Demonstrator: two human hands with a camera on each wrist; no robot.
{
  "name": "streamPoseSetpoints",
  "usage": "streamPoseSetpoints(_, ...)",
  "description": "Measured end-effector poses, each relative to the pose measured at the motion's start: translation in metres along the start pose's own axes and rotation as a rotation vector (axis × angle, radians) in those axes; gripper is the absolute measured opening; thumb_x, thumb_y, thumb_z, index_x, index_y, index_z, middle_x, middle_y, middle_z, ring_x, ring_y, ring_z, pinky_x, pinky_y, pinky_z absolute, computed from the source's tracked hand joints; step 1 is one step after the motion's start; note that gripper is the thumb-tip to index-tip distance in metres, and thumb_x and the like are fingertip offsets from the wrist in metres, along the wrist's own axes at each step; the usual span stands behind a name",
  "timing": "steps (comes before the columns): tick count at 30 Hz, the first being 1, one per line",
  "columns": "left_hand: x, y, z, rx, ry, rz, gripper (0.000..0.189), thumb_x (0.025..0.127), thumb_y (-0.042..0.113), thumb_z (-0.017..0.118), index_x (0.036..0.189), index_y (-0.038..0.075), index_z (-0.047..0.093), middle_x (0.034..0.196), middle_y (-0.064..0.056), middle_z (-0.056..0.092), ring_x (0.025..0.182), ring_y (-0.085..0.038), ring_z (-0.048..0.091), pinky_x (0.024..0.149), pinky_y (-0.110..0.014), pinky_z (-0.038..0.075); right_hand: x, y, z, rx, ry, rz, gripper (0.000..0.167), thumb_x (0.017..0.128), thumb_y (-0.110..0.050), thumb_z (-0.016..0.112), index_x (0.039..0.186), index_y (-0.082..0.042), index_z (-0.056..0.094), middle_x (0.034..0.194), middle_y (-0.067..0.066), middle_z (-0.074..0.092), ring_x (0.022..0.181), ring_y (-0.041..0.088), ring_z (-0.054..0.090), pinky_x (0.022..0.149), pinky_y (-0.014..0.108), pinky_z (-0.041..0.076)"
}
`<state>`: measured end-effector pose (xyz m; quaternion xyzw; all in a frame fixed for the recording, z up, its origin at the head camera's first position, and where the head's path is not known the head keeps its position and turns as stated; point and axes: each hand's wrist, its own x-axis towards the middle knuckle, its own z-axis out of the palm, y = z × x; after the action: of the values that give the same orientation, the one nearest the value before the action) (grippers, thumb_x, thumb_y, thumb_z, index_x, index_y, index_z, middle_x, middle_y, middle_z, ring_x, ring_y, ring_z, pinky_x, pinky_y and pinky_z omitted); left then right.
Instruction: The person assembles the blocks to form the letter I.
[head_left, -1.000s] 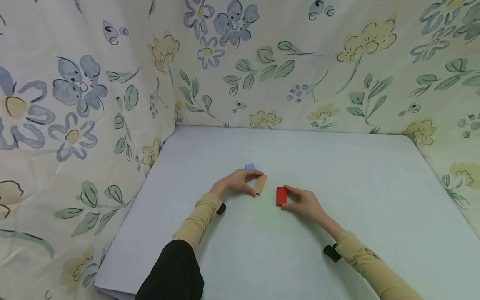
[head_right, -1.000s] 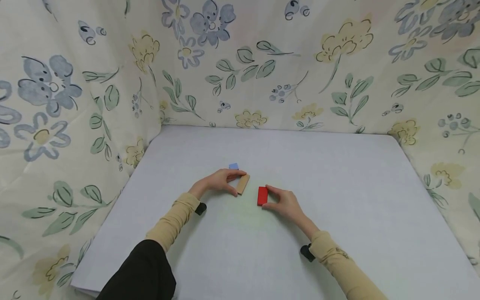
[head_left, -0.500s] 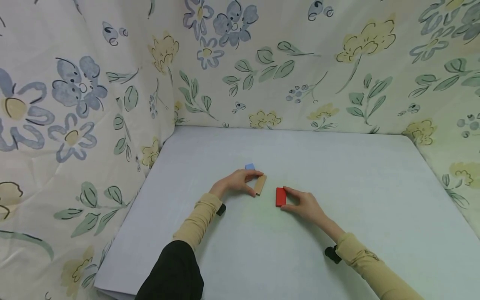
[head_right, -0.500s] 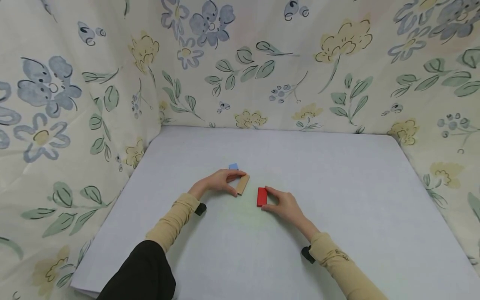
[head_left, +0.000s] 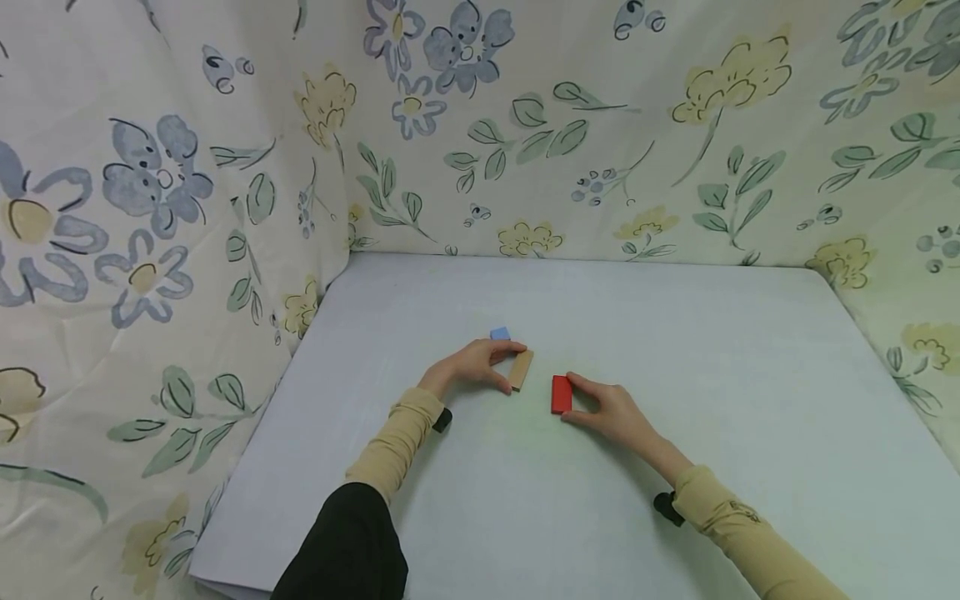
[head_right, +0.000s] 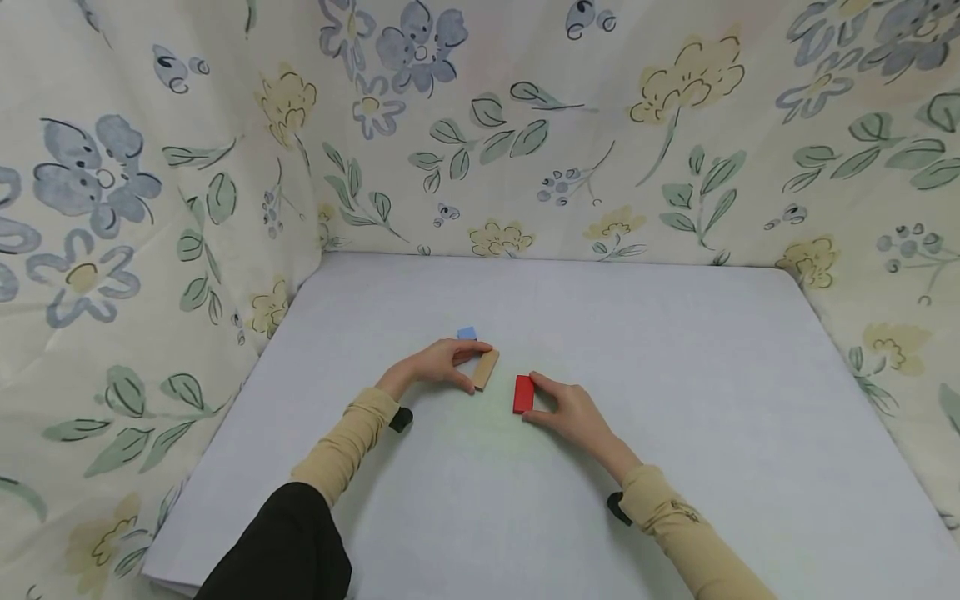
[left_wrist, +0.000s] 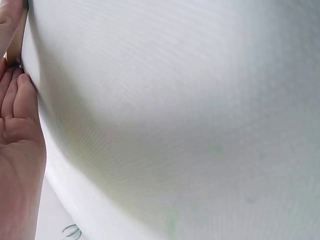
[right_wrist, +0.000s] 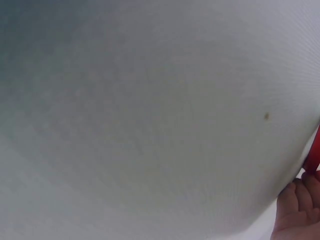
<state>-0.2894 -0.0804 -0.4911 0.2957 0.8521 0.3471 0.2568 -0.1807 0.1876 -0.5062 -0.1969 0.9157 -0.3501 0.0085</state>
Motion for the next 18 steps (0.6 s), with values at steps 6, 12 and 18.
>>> streamPoseSetpoints(6,-0.0005,0.0004,0.0001,-0.012,0.003,-0.004,0.078,0.072,0.014,0.082,0.141,0.015,0.045,0.149,0.0,0.041,0.14,-0.011,0.035,0.114,-0.023,0.031,-0.0001,0.0012,-0.0003,0.011,0.0,-0.008,0.068,0.077,-0.024,0.079,0.134,0.0,0.052,0.134,0.017,0.056,0.123,0.034,0.054,0.099,0.048,0.047)
streamPoseSetpoints(12,0.0002,0.0001,0.0004,-0.024,0.001,-0.007,0.079,0.072,0.013,0.082,0.141,0.014,0.045,0.149,0.0,0.04,0.14,-0.011,0.035,0.114,-0.022,0.031,-0.0001,0.0017,-0.0005,0.008,0.001,-0.009,0.067,0.077,-0.024,0.079,0.134,0.0,0.052,0.133,0.017,0.056,0.122,0.034,0.054,0.099,0.047,0.047)
streamPoseSetpoints(18,0.0003,0.0001,0.0008,-0.024,0.001,-0.005,0.079,0.072,0.013,0.082,0.141,0.015,0.045,0.149,0.0,0.04,0.14,-0.011,0.035,0.114,-0.023,0.031,-0.0006,0.0033,-0.0001,0.002,0.005,-0.017,0.067,0.077,-0.024,0.079,0.134,-0.001,0.053,0.133,0.016,0.057,0.121,0.034,0.055,0.098,0.048,0.048)
